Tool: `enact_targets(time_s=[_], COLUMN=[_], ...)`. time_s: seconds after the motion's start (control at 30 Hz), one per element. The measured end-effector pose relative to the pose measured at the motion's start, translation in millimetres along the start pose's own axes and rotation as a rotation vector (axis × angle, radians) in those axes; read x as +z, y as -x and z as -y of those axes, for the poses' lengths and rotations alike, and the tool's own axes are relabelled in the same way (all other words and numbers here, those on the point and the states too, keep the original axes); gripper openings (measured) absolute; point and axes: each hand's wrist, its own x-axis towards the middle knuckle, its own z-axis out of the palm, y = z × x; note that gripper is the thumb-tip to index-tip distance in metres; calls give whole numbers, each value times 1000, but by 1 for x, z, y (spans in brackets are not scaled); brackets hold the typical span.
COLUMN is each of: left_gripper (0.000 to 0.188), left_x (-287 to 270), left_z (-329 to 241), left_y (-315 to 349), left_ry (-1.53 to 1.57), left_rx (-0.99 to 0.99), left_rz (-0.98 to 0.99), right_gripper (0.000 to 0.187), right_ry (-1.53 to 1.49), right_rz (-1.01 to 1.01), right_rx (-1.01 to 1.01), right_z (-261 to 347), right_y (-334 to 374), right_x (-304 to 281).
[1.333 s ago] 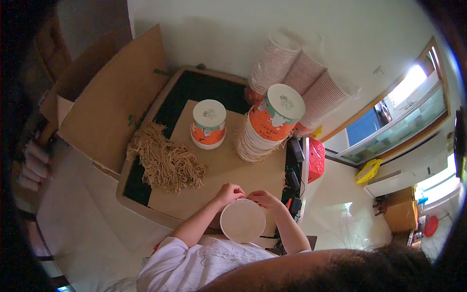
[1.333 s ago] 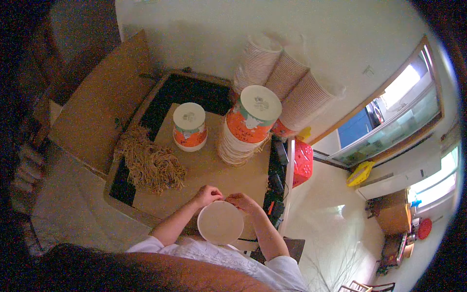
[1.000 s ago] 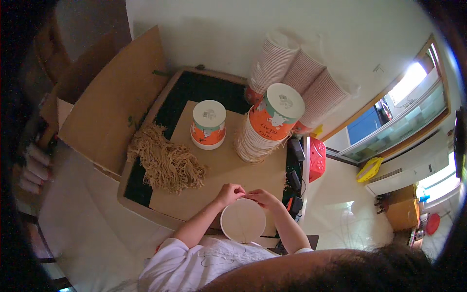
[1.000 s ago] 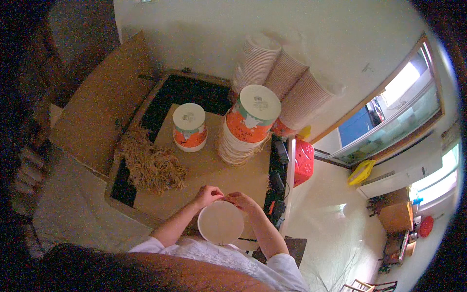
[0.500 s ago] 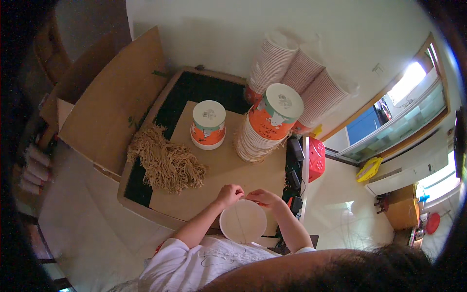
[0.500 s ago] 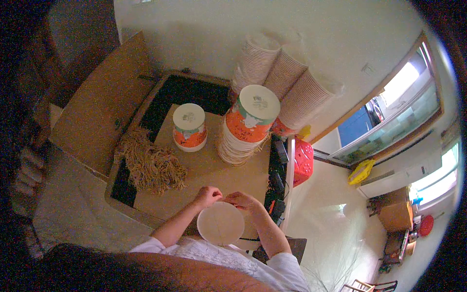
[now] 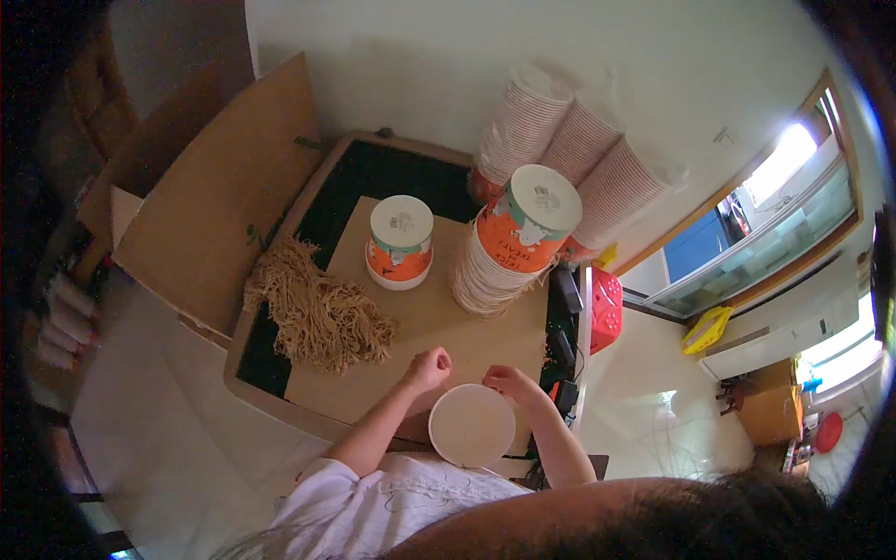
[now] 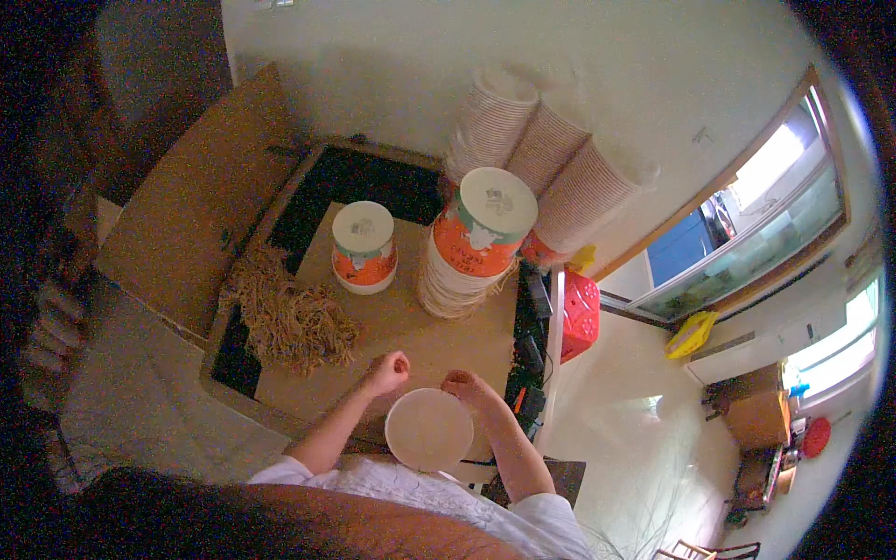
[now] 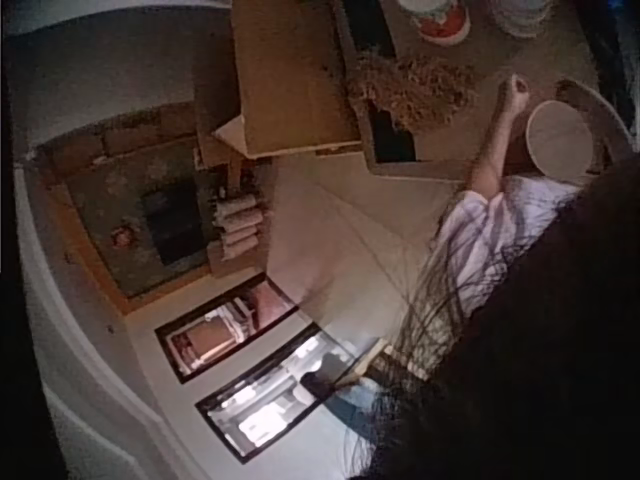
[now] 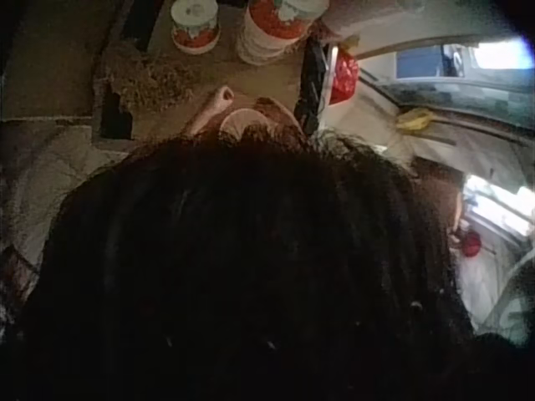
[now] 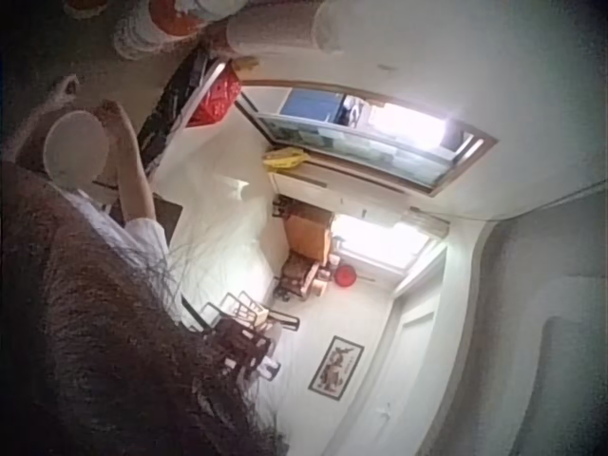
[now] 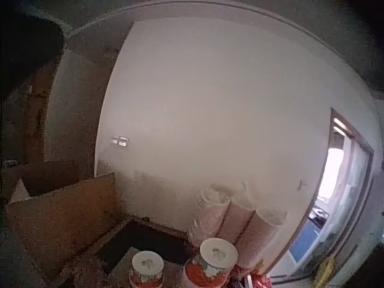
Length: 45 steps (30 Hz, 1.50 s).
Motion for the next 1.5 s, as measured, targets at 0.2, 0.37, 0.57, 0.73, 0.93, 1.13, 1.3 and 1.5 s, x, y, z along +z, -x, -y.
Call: enact_targets(time_s=[0.2,0.37,0.57,0.73,0.93,1.13,1.3,1.5], left_gripper=[10,3,16,33,45,23,21,29], left_x=[-10,-21,-28,-28,-36,-29,-40,-66], left_z=[6,-14,12,3,-16,-13,-71,-114], left_y=[16,15,16,27,29,49,61,72], left_ry=[-8,-87,-138,18,-186,-426,-535,-480], left_rx=[-93,48,35,27,-36,29,216,548], left_rz=[137,51,85,77,259,261,226,-7], right_gripper=[8,6,12,17,32,37,44,59], right_ry=[-164,-196,-453,-577,-29,272,-297,-76], right_rz=[-14,-174,-108,-49,146,356,352,396], right_rx=[-87,-80,9,208,186,-187,152,-250], right_z=[-1,-6,-51,-58,-97,-101,-84,19], right_y=[16,19,23,12,-31,-43,-30,37], right_x=[-4,-25,-39,-30,-33,-18,-20,-18])
